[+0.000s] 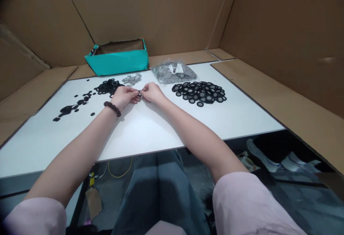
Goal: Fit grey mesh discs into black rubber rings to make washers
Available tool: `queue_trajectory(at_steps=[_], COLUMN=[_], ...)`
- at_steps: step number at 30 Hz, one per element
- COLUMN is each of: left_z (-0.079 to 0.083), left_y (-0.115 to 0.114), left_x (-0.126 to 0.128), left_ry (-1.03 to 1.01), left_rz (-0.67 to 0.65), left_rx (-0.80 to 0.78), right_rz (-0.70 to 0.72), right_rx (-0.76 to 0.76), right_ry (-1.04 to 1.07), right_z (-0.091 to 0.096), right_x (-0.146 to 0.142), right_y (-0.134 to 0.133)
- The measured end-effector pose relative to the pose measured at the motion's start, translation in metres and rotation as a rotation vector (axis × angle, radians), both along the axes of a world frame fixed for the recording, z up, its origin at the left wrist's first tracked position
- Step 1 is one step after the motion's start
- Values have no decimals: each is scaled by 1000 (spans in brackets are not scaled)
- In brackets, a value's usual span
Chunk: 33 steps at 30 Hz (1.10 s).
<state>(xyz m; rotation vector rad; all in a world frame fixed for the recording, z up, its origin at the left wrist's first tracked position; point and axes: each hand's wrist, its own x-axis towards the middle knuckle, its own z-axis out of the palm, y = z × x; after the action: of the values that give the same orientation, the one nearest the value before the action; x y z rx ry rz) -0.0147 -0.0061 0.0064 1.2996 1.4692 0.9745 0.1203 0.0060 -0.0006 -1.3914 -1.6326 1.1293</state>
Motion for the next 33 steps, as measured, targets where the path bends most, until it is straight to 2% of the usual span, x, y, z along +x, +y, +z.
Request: queue_trajectory(at_steps=[4, 8, 17, 23, 29, 33], left_z=[2, 3, 7, 3, 4, 5], left_y=[0, 0, -3, -1, -3, -5], left_x=[-2, -4, -4, -4, 2, 5], left_ry=[-69, -96, -63, -33, -23, -46], left_rz=[-18, -16, -36, -53, 35, 48], left_rx=[-4, -23, -42, -9, -10, -15], right_rz=[28, 74, 93, 86, 60, 43], right_rx=[-209, -287, -276, -239, -214, -154], right_ry=[149, 241, 219, 208, 198, 182], right_z=[5, 6, 5, 3, 5, 2], right_x=[-1, -1, 1, 1, 0, 0], right_y=[-2, -1, 0, 0, -1, 1])
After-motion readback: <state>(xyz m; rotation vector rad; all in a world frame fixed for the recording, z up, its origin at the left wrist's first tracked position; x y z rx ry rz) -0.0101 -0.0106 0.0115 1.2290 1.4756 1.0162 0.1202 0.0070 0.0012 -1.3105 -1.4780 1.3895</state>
